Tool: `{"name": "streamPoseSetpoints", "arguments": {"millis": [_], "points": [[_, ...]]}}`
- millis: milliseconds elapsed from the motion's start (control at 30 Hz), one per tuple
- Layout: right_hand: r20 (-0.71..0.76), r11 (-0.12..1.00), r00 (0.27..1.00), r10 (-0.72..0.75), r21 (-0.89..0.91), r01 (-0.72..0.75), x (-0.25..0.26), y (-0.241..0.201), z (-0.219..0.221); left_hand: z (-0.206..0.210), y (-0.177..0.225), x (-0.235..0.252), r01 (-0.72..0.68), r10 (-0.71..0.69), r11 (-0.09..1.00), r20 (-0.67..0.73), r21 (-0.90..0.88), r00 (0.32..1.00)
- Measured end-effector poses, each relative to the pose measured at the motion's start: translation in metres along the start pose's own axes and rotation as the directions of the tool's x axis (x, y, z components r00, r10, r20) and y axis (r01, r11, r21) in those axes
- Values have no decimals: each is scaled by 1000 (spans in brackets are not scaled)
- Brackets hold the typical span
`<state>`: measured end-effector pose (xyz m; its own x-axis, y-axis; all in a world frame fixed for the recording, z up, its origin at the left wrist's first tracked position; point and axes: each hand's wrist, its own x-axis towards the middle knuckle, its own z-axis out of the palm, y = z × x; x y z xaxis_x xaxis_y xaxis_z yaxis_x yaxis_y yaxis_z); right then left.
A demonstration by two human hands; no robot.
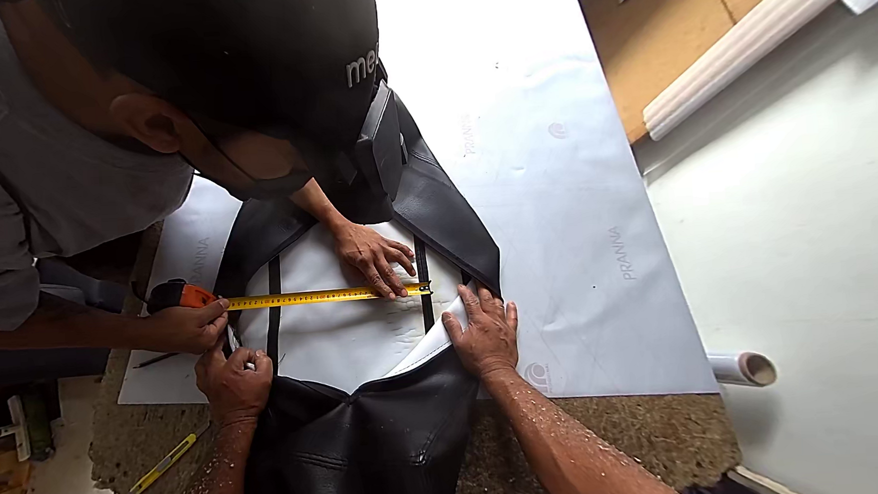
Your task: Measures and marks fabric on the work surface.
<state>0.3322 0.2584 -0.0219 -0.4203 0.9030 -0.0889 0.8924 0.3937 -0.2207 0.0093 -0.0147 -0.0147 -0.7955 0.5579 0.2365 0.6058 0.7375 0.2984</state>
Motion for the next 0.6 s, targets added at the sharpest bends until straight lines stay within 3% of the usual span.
{"name": "streamPoseSetpoints", "arguments": {"millis": [600], "points": [[8, 1000, 1000, 0, 0, 0, 0, 0, 0, 0, 1, 1, 1, -1, 1000, 2, 9, 1000]]}}
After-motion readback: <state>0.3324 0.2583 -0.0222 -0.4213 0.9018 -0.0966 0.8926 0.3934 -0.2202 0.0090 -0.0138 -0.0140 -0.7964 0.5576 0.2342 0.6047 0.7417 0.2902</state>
